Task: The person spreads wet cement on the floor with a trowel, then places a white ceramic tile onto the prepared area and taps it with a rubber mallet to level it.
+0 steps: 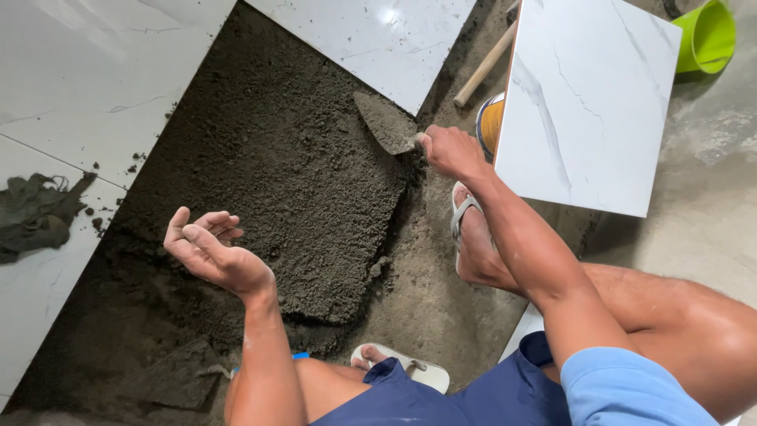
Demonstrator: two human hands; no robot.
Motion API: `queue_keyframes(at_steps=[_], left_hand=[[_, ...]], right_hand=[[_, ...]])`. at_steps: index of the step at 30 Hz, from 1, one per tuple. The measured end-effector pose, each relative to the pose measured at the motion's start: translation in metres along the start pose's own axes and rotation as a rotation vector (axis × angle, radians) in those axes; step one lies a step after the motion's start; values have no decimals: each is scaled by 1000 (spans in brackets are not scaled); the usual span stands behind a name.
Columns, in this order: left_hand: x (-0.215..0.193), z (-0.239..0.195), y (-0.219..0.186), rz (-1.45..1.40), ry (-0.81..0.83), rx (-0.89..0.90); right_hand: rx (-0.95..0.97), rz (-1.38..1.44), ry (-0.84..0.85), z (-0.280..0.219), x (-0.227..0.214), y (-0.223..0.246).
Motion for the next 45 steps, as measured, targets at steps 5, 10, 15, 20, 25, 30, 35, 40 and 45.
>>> queue_keyframes(at_steps=[5,10,15,20,25,30,35,40,45], left_hand=[[0,-1,1,-6,21,-17],[0,-1,0,-19,10,-5],[-2,0,1,-31,5,-10],[-3,0,0,-23,14,-2],[-5,0,1,-32,9,-5],[-4,0,-1,-21,25,7],[-1,-1,0,-27,28,9],[0,-1,-2,-34,21,9],[0,-2,-7,-24,21,9]], right_hand=[[-5,9,5,7,1,2],[6,7,35,-4,20,-4],[-1,8,24,-38,-21,23],[-5,18,-29,-13,-7,15],[32,56,-1,-35,-12,15],[31,55,5,-13,-7,-1],[46,43,5,-9,-16,1],[36,62,44,-7,0,-3],[37,65,36,-14,-14,2]])
Point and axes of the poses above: each hand's wrist, its own z-axis towards the middle knuckle, its own x-axis out of the palm, y = z × x, the point moved 8 cm from there along z, towards the middle knuckle, and after that the axes turned 8 degrees about y, right-handed, at the moved point
